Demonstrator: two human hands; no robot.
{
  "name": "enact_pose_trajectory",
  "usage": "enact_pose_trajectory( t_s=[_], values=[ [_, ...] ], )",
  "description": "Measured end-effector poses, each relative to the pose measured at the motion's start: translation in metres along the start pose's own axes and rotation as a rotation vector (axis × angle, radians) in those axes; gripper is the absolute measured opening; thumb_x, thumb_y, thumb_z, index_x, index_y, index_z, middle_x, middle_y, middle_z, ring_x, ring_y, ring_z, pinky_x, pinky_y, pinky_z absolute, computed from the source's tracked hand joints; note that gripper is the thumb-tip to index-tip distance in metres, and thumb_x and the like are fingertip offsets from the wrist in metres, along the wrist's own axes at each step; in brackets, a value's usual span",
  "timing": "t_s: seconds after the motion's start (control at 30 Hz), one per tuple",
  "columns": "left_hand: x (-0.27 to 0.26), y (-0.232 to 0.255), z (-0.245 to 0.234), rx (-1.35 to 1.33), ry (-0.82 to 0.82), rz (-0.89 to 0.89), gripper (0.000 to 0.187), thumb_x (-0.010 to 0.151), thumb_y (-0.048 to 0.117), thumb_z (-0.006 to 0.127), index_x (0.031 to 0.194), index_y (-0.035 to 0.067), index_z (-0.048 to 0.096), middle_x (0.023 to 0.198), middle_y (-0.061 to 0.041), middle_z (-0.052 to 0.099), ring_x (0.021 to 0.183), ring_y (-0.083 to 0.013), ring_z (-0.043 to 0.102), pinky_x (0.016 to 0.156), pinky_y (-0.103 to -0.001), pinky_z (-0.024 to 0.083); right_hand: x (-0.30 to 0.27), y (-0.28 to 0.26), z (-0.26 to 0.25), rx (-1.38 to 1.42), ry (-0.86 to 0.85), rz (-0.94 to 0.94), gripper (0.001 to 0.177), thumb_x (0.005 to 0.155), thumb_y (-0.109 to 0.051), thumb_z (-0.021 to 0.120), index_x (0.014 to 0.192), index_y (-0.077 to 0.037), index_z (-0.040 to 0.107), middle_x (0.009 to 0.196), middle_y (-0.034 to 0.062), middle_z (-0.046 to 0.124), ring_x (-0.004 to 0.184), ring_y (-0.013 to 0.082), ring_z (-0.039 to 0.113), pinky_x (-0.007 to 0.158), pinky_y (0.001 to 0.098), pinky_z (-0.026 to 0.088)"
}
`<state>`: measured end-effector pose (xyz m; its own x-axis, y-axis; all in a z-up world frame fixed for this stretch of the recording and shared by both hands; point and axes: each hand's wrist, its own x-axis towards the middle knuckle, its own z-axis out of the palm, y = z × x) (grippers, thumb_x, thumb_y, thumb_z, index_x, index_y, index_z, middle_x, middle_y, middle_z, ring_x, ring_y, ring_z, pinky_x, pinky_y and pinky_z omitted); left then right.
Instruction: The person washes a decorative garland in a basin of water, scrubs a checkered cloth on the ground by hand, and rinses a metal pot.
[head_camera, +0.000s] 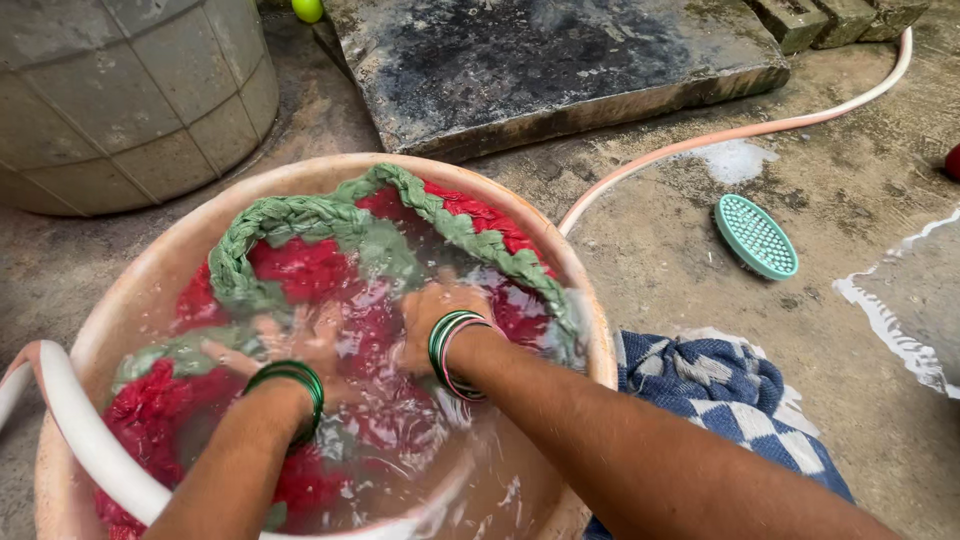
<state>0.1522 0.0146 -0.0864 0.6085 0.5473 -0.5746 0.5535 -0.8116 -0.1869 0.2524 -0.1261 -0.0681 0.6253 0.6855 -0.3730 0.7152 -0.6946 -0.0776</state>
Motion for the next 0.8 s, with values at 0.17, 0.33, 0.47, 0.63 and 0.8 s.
enact_pose_trajectory(
  t_s=[0.17, 0.33, 0.47, 0.63, 0.8],
  values=[
    [-0.014, -0.003, 0.022, 0.099, 0.360, 0.003, 0.110, 0.076, 0.068, 0.073, 0.163, 0.046, 0.009, 0.166, -0.001, 0.020, 0.151, -0.0428, 0.014, 0.103, -0.087, 0.001, 0.009, -0.003, 0.024, 0.128, -0.094, 0.095, 0.076, 0.081, -0.058, 0.066, 0.144, -0.019, 0.055, 0.147, 0.0137, 0.058, 0.142, 0.0298, 0.048, 0.120, 0.0525, 0.032],
    [-0.029, 0.000, 0.009, 0.013, 0.215, -0.036, 0.117, 0.069, 0.085, 0.074, 0.160, 0.040, 0.015, 0.164, -0.003, 0.024, 0.153, -0.0387, 0.017, 0.110, -0.079, 0.005, -0.001, -0.001, 0.061, -0.013, 0.522, -0.066, 0.096, 0.060, -0.064, 0.075, 0.143, -0.019, 0.057, 0.139, 0.0194, 0.057, 0.140, 0.0486, 0.040, 0.106, 0.0749, 0.031],
    [-0.061, -0.006, 0.000, -0.052, 0.478, 0.010, 0.080, 0.088, 0.057, 0.069, 0.156, 0.036, 0.033, 0.146, -0.008, 0.056, 0.142, -0.0295, 0.047, 0.118, -0.063, 0.028, -0.032, -0.001, 0.055, 0.102, 0.414, 0.002, 0.041, 0.087, -0.032, 0.064, 0.124, -0.015, 0.061, 0.127, 0.0130, 0.066, 0.129, 0.0323, 0.054, 0.095, 0.0528, 0.045],
    [-0.079, -0.017, -0.016, -0.450, 0.367, -0.080, 0.095, 0.078, 0.052, 0.083, 0.149, 0.017, 0.031, 0.127, -0.018, 0.070, 0.124, -0.0367, 0.063, 0.112, -0.049, 0.041, -0.059, -0.006, 0.009, 0.271, 0.418, 0.032, 0.056, 0.070, -0.033, 0.082, 0.117, -0.013, 0.058, 0.111, 0.0165, 0.065, 0.117, 0.0348, 0.054, 0.096, 0.0504, 0.042],
    [-0.050, -0.035, -0.017, -0.710, 0.364, -0.196, 0.082, 0.078, 0.027, 0.088, 0.139, -0.003, 0.042, 0.121, -0.030, 0.068, 0.114, -0.0432, 0.067, 0.099, -0.048, 0.051, -0.078, 0.023, -0.035, 0.493, 0.495, 0.039, 0.056, 0.067, -0.028, 0.076, 0.120, -0.019, 0.059, 0.110, 0.0122, 0.070, 0.113, 0.0317, 0.063, 0.100, 0.0476, 0.048]
  ],
)
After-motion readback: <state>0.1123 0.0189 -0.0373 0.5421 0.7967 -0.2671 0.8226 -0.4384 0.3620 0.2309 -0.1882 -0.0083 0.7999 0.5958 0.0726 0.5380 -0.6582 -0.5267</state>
